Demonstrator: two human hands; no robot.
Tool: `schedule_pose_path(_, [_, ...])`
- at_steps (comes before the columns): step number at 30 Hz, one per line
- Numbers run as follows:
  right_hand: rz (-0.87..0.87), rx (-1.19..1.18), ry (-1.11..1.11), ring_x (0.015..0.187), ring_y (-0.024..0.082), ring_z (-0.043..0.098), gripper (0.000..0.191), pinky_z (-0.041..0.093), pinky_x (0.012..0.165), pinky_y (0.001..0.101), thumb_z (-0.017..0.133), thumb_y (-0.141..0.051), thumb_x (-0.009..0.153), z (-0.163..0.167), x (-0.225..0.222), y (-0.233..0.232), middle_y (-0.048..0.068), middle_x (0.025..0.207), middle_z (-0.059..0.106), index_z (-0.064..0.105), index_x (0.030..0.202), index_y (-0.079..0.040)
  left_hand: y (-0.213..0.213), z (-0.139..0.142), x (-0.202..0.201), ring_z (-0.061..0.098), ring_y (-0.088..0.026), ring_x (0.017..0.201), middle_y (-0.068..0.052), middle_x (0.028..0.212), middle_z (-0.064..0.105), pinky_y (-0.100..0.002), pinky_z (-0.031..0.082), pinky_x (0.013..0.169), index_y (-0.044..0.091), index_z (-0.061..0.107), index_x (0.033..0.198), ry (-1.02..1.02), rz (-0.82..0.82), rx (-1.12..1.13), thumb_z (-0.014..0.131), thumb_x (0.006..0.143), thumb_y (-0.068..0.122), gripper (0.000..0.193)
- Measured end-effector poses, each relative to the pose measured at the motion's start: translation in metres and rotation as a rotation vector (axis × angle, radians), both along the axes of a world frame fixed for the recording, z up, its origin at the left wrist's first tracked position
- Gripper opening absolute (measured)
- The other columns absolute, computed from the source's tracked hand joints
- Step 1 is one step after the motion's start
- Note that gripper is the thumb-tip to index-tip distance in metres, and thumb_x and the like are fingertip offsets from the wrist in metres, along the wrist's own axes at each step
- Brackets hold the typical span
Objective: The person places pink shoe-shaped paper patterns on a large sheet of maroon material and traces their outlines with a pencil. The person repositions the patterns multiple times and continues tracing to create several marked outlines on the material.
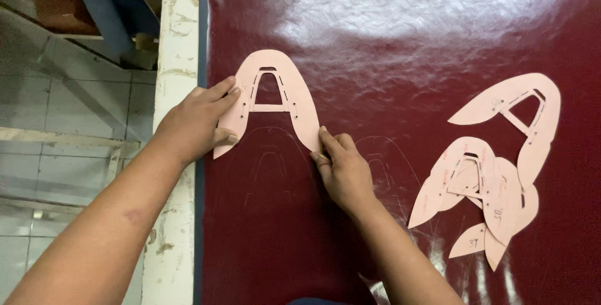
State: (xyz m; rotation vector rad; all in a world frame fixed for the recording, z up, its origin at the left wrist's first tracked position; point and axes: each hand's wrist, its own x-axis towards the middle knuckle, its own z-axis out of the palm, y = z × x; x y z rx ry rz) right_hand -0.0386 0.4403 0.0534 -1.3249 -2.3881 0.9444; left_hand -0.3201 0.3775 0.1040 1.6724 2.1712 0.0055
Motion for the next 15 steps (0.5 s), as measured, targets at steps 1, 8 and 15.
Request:
schedule_pose_path(1, [-0.001,-0.01,-0.012,0.086,0.027,0.07,0.052,0.058,0.072,0.0399,0.068,-0.027,0.095,-0.0002,-0.0004,-0.0007,0.007,0.106,0.062,0.056,0.143,-0.014,-0.0006,0.0004,-0.001,0.051,-0.02,0.128,0.015,0.16,0.036,-0.038,0.05,0.102,0.026,0.05,0.151,0.006,-0.013,0.012,0.087,0.065,0.036,0.094])
schedule_pose_path(8, [0.011,0.039,-0.089,0.086,0.032,0.068,0.051,0.056,0.073,0.0454,0.066,-0.026,0.096,-0.0015,-0.0048,-0.0031,0.009,0.11,0.061,0.055,0.145,-0.015,-0.0029,-0.0002,-0.0029,0.051,-0.021,0.129,0.014,0.16,0.036,-0.038,0.05,0.102,0.023,0.051,0.147,0.002,-0.034,0.034,0.087,0.065,0.036,0.09])
schedule_pose_path(15, [0.024,0.039,-0.1,0.086,0.031,0.068,0.049,0.056,0.073,0.0449,0.067,-0.023,0.093,0.0,-0.0053,-0.0035,0.009,0.108,0.061,0.059,0.142,-0.019,-0.0045,-0.0011,-0.0028,0.052,-0.023,0.125,0.011,0.161,0.036,-0.039,0.051,0.101,0.019,0.051,0.147,-0.001,-0.054,0.054,0.086,0.067,0.035,0.089])
